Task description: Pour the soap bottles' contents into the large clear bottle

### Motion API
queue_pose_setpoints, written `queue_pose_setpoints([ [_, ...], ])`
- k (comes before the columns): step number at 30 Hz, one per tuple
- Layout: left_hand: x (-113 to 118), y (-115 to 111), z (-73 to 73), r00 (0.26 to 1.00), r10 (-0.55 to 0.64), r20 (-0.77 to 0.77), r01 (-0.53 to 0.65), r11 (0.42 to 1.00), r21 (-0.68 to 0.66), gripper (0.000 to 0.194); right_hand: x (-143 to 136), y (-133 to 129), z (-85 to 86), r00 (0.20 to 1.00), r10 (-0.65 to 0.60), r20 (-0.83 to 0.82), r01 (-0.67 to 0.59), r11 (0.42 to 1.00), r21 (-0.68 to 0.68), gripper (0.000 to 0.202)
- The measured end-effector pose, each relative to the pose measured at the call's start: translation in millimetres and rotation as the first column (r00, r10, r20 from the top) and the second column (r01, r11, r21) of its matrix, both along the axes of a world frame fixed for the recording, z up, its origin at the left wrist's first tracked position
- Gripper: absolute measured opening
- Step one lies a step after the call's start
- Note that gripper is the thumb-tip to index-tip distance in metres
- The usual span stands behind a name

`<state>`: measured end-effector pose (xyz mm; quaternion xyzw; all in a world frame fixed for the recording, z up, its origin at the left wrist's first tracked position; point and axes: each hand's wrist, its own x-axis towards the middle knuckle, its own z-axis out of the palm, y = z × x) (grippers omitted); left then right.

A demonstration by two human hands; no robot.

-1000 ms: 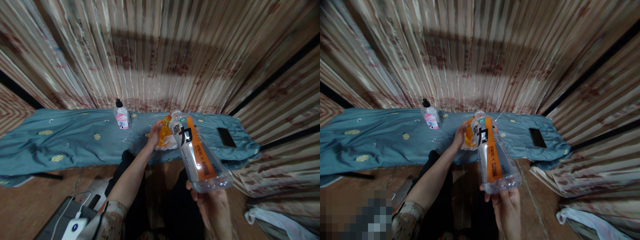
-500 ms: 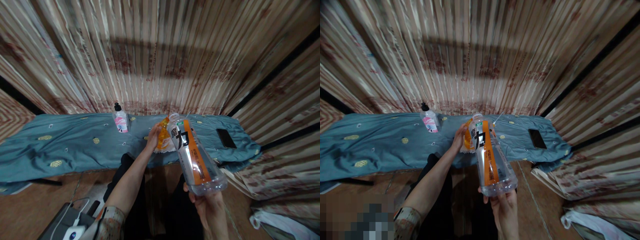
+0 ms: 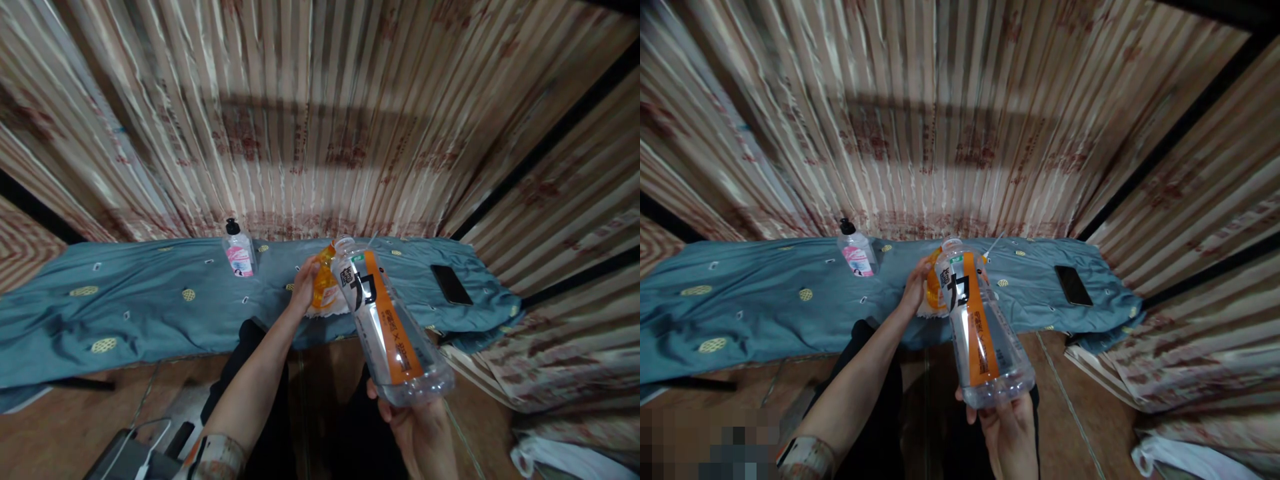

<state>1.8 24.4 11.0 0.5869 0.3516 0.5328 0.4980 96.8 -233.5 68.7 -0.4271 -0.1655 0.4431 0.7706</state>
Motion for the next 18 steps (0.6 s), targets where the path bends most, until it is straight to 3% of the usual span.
queue_pose_setpoints([
  [9,2,-3,4.0,0.994,-0.011,0.113,0.02,0.997,-0.076,0.059,-2,0,0.8,1.0,0.001,-0.031,-0.001,1.0,-0.019,0.042],
  [18,6,2,-3.2,0.983,-0.008,0.186,0.024,0.996,-0.083,0.053,4,-2,-8.4,1.0,0.006,0.019,-0.007,0.999,0.042,0.038],
])
